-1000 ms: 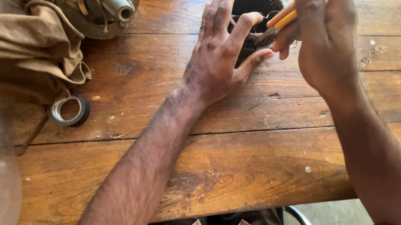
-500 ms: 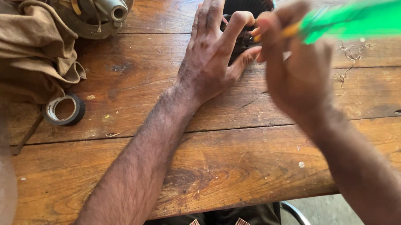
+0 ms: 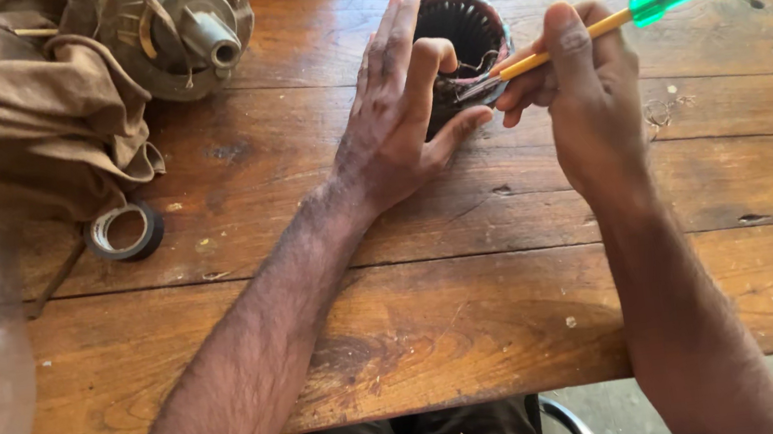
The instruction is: The person removes old copper winding wire from an electric motor stator on a wooden workbench. They pull and untangle wire from the stator slots by hand, gather the loose wire, and use a screwdriver to pry wire out of the slots.
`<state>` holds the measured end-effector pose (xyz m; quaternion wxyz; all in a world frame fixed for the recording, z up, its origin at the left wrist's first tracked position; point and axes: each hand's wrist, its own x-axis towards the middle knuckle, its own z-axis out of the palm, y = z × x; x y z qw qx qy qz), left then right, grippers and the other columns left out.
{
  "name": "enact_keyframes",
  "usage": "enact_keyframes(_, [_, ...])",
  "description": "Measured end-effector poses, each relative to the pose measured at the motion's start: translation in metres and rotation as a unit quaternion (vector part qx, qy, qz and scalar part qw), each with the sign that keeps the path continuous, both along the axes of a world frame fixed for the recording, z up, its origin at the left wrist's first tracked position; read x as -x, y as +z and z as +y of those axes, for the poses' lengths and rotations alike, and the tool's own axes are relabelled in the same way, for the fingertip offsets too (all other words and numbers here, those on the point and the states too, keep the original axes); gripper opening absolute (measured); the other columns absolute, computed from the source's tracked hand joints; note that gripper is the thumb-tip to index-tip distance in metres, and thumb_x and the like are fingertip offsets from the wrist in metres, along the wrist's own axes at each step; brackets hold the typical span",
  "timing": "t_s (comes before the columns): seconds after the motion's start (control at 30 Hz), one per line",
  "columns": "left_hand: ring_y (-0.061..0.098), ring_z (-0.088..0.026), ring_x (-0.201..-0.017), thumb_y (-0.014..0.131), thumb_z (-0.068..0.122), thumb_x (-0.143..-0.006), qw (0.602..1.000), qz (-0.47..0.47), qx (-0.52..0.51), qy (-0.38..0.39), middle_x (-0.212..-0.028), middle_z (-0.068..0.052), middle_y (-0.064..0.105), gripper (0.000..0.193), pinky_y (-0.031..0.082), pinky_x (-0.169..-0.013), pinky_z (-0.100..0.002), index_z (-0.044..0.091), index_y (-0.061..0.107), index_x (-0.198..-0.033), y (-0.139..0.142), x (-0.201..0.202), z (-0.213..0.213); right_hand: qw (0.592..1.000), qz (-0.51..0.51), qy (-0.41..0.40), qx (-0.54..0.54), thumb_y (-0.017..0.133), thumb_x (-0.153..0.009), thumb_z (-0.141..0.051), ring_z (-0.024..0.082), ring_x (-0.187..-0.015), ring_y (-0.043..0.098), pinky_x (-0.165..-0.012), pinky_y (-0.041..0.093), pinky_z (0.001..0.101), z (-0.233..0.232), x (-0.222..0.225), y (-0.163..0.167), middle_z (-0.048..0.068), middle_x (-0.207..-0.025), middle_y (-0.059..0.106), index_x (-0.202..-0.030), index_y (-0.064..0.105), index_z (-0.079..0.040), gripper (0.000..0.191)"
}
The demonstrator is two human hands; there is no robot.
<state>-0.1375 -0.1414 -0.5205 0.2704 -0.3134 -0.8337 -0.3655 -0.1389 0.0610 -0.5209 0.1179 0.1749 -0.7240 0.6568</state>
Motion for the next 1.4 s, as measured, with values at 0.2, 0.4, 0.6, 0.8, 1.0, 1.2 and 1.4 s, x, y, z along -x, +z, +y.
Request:
enact_keyframes(0.2, [0.019,-0.052,-0.157,0.078,0.050,-0.102,1.000,0.011,-0.001,0.002,-0.164,-0.033,0.018,0.057,0.024,-0.132,-0.062,0.013,0.042,-0.128,-0.005,0.003,0.003,0.999,-0.026,0.019,0.023,0.045,-0.122,-0.033,0.018,-0.064,0.068,-0.057,0.059,0.0313,0.007,0.007,-0.009,0.018,-0.086,0.067,-0.108,0.045,-0.004,0.032])
enact_keyframes(0.4, [0.018,-0.052,-0.156,0.078,0.047,-0.101,1.000,0.000,0.008,0.005,-0.164,-0.034,0.017,0.058,0.023,-0.131,-0.062,0.013,0.041,-0.129,-0.007,0.005,0.005,0.994,0.076,-0.024,-0.069,0.044,-0.123,-0.034,0.016,-0.064,0.070,-0.053,0.058,0.0286,-0.003,-0.014,-0.012,0.016,-0.086,0.069,-0.103,0.045,-0.003,0.037])
enact_keyframes(0.6, [0.017,-0.052,-0.157,0.077,0.043,-0.102,1.000,0.005,0.026,0.012,-0.164,-0.034,0.016,0.055,0.023,-0.133,-0.061,0.014,0.040,-0.130,-0.009,0.008,0.007,0.958,0.155,-0.069,-0.233,0.042,-0.121,-0.029,0.015,-0.069,0.072,-0.057,0.059,0.0289,-0.030,-0.038,0.002,0.014,-0.086,0.070,-0.109,0.050,-0.002,0.031])
enact_keyframes(0.8, [0.018,-0.052,-0.156,0.079,0.048,-0.103,1.000,0.012,0.012,0.009,-0.164,-0.034,0.017,0.059,0.024,-0.133,-0.062,0.013,0.041,-0.132,-0.008,0.006,0.009,0.998,-0.015,0.057,0.022,0.042,-0.123,-0.026,0.018,-0.075,0.073,-0.066,0.065,0.0330,0.000,-0.001,0.007,0.018,-0.095,0.070,-0.109,0.045,-0.006,0.025])
enact_keyframes(1.0, [0.018,-0.052,-0.157,0.080,0.048,-0.103,1.000,0.002,0.008,0.000,-0.163,-0.034,0.018,0.060,0.025,-0.132,-0.062,0.012,0.042,-0.133,-0.005,0.001,0.009,0.994,-0.045,0.088,0.034,0.040,-0.121,-0.027,0.021,-0.075,0.070,-0.065,0.063,0.0344,0.006,0.009,0.005,0.019,-0.095,0.068,-0.106,0.044,-0.006,0.026])
enact_keyframes(1.2, [0.017,-0.052,-0.156,0.083,0.038,-0.098,1.000,-0.007,0.008,0.003,-0.164,-0.034,0.018,0.059,0.023,-0.132,-0.060,0.013,0.040,-0.131,-0.002,0.000,0.006,0.989,0.085,0.103,-0.066,0.040,-0.123,-0.024,0.019,-0.077,0.071,-0.068,0.065,0.0306,-0.008,-0.019,0.004,0.019,-0.096,0.067,-0.110,0.045,-0.003,0.025])
enact_keyframes(1.4, [0.018,-0.052,-0.156,0.084,0.036,-0.098,1.000,-0.009,0.007,0.003,-0.164,-0.034,0.017,0.059,0.023,-0.132,-0.059,0.014,0.040,-0.132,-0.002,0.000,0.005,0.990,0.069,0.104,-0.070,0.039,-0.124,-0.023,0.022,-0.083,0.072,-0.076,0.066,0.0332,0.002,-0.016,-0.004,0.022,-0.103,0.069,-0.109,0.045,-0.001,0.027])
